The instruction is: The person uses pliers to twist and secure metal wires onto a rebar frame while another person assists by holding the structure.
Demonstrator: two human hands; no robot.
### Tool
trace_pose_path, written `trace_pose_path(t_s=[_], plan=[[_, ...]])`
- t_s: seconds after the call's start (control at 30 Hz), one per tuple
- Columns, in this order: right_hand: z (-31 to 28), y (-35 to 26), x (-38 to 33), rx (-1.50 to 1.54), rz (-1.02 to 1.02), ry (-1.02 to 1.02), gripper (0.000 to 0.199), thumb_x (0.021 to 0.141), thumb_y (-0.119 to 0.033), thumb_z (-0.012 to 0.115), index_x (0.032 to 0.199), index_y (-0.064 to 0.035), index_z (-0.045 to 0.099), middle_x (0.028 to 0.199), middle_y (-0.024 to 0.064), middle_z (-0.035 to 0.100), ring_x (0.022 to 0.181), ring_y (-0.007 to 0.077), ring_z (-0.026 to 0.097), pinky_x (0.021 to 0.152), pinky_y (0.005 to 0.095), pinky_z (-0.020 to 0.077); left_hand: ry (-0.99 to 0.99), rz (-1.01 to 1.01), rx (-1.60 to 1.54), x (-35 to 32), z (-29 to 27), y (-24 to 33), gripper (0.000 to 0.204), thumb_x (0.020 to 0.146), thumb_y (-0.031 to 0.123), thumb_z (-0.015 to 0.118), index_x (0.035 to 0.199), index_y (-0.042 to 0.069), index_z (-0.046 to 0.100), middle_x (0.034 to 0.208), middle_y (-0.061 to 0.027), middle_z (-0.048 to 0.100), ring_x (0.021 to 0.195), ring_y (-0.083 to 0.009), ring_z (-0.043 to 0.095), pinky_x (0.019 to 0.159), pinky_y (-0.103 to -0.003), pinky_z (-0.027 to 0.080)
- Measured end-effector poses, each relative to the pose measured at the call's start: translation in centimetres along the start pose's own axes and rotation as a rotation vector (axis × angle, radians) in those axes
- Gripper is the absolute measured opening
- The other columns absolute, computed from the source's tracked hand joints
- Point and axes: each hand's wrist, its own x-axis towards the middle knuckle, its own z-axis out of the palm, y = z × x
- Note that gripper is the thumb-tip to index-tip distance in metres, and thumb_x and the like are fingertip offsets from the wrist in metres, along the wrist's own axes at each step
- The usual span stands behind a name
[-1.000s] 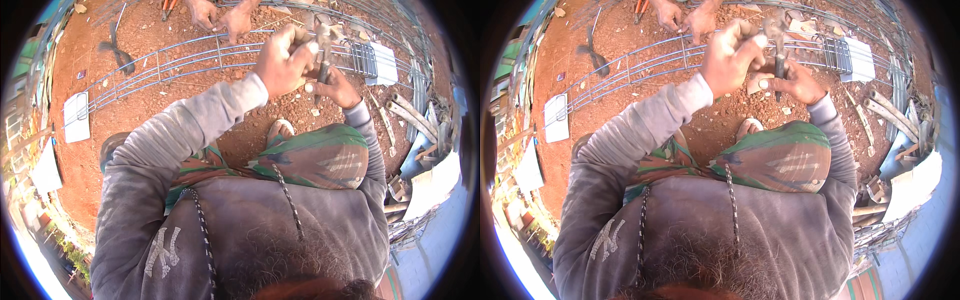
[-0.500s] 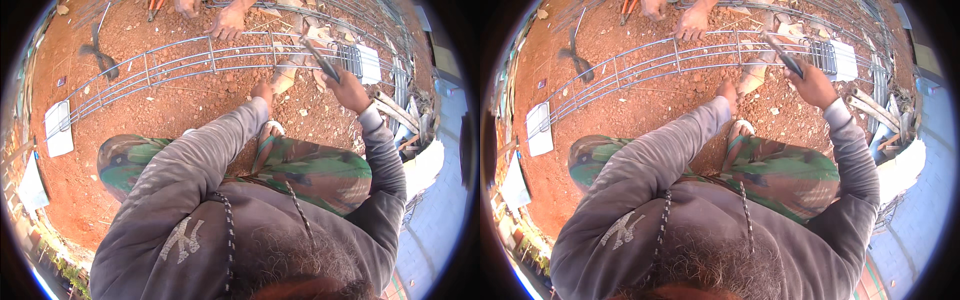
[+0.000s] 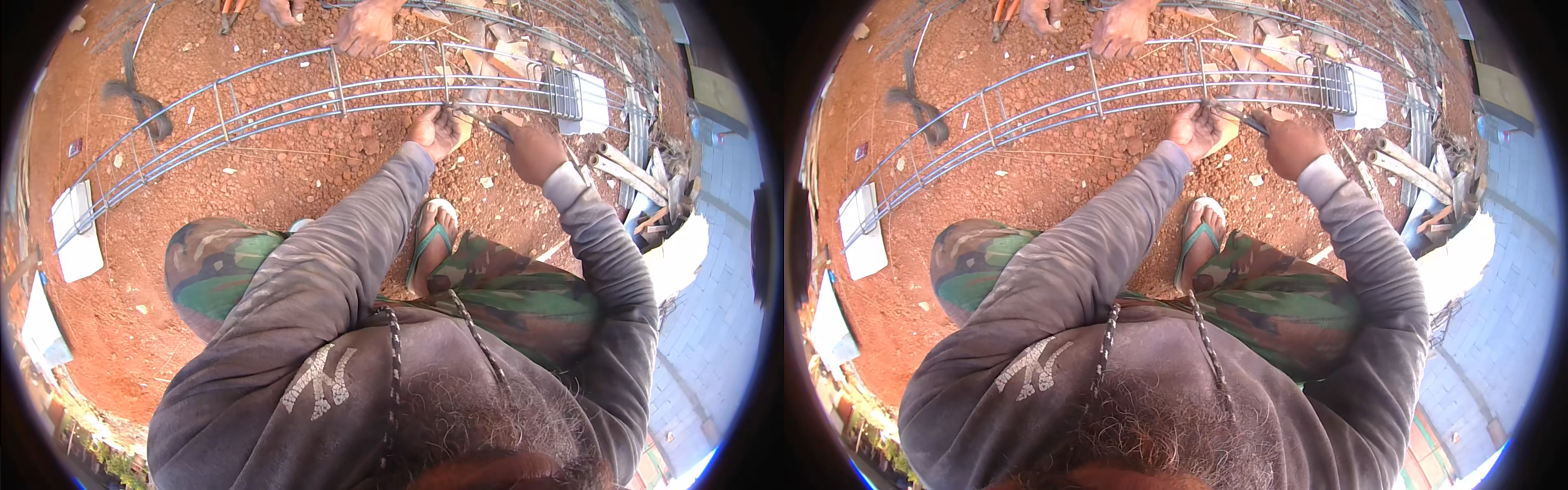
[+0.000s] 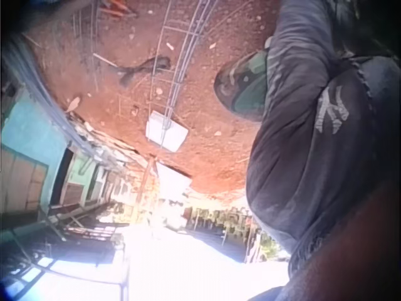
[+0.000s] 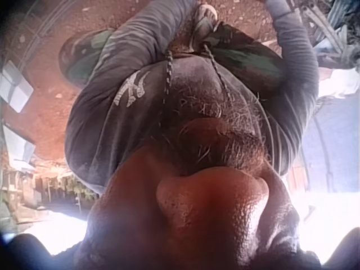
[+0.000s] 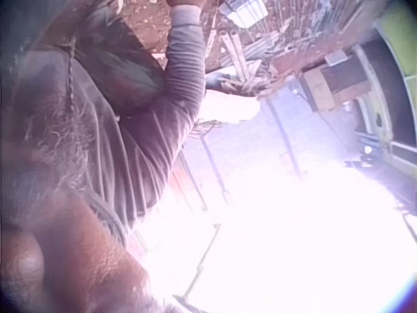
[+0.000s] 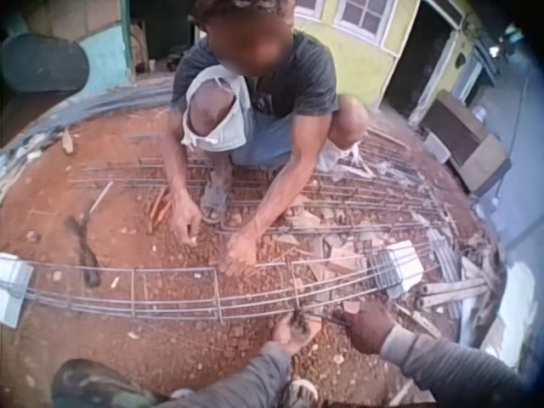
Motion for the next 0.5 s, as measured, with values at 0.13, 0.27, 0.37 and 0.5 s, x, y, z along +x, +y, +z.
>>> trace_pose_path(t_s=[0.13, 0.27, 0.37, 0.5], plan=[[0.4, -0.9, -0.2, -0.001, 0.067, 0.009, 0.054, 0.103, -0.024, 0.053, 0.156, -0.0244, 0.041, 0.11, 0.0193, 0.074, 0.103, 0.0385, 0.072, 0.092, 0.0518, 0.0551, 0.0, -0.016, 0.016, 0.8, -0.3, 0.7, 0.018, 0.106, 0.025, 0.056, 0.108, 0.01, 0.066, 0.097, -0.0013, 0.071, 0.09, -0.0164, 0.066, 0.083, -0.039, 0.054], [0.5, -0.8, 0.0, -0.052, 0.093, 0.018, 0.056, 0.102, -0.019, 0.052, 0.156, -0.0245, 0.041, 0.114, 0.0194, 0.073, 0.104, 0.0389, 0.072, 0.092, 0.0521, 0.0553, -0.001, -0.013, 0.044, 1.1, -0.9, 0.8, 0.015, 0.106, 0.022, 0.055, 0.105, 0.01, 0.065, 0.094, -0.0024, 0.071, 0.088, -0.0166, 0.067, 0.08, -0.038, 0.054], [1.5, 0.2, 0.3, -0.058, 0.071, 0.024, 0.058, 0.1, -0.013, 0.05, 0.156, -0.0256, 0.042, 0.116, 0.0193, 0.073, 0.105, 0.0379, 0.072, 0.092, 0.0519, 0.0555, 0.033, -0.026, 0.033, 1.2, -0.6, 0.0, 0.016, 0.106, 0.022, 0.054, 0.104, 0.01, 0.065, 0.093, -0.0023, 0.07, 0.087, -0.0167, 0.066, 0.079, -0.038, 0.054], [1.3, -1.1, 0.5, -0.166, 0.079, 0.027, 0.056, 0.102, -0.017, 0.05, 0.156, -0.0262, 0.042, 0.119, 0.0182, 0.071, 0.108, 0.0381, 0.071, 0.096, 0.0545, 0.0535, -0.046, -0.029, 0.069, 1.6, -1.5, 0.9, 0.018, 0.107, 0.023, 0.053, 0.103, 0.011, 0.065, 0.09, -0.0008, 0.07, 0.087, -0.0159, 0.066, 0.078, -0.038, 0.054]])
